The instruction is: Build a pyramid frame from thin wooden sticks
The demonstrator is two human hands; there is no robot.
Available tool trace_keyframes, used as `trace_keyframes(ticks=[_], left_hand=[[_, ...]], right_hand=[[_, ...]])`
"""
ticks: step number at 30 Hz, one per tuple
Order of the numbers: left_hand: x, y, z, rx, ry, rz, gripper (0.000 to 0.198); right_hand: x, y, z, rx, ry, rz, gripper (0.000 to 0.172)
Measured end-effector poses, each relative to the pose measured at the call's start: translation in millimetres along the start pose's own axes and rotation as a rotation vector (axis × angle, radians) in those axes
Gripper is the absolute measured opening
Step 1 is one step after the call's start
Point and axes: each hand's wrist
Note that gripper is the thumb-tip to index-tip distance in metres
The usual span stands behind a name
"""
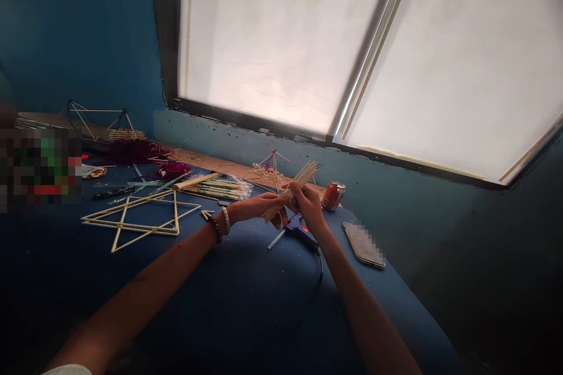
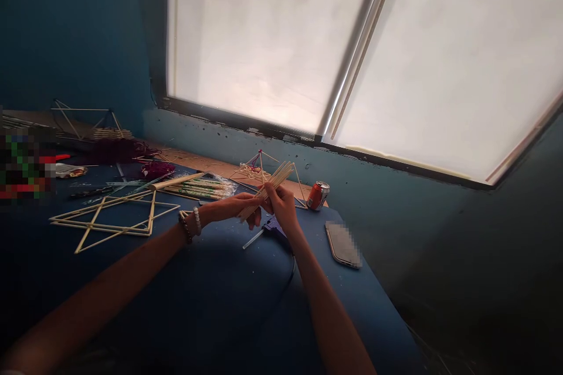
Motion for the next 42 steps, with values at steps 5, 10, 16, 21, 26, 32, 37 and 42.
trace_keyframes(ticks=[5,10,16,21,26,32,37,42], left_hand=[[-4.3,-4.1,0.7,0.09,0.039,-0.042,0.058],[-3.3,-6.2,-2.0,0.056,0.08,-0.11,0.059],[-3.0,-7.4,-1.4,0.071,0.035,-0.107,0.061],[2.0,-4.1,-5.9,0.062,0.017,-0.119,0.063],[1.9,-4.9,-6.1,0.03,0.013,-0.129,0.065],[-0.9,-6.7,-3.7,0.01,-0.015,-0.146,0.067],[2.8,-6.2,-7.3,0.014,-0.014,-0.165,0.067],[-0.5,-8.4,-6.7,0.052,-0.007,-0.21,0.064]], right_hand=[[-1.1,-0.5,2.1,-0.02,0.05,0.026,0.057],[-0.8,-0.7,1.3,-0.023,0.078,0.013,0.058],[0.4,0.5,1.9,-0.047,0.079,-0.02,0.054],[0.3,-0.5,-3.6,-0.018,0.032,-0.04,0.05],[-1.9,-3.9,-8.9,0.008,-0.01,-0.08,0.047],[0.9,-4.7,-14.1,0.007,0.027,-0.012,0.054],[1.7,-4.3,-14.8,-0.028,0.063,0.045,0.057],[-0.3,-2.1,-10.8,-0.046,0.053,0.11,0.048]])
Point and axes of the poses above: each hand's wrist, its own y-axis away from the middle knuckle, its own x-axis out of the palm, z = x × y, and after that the axes turned 13 degrees about y, right-handed
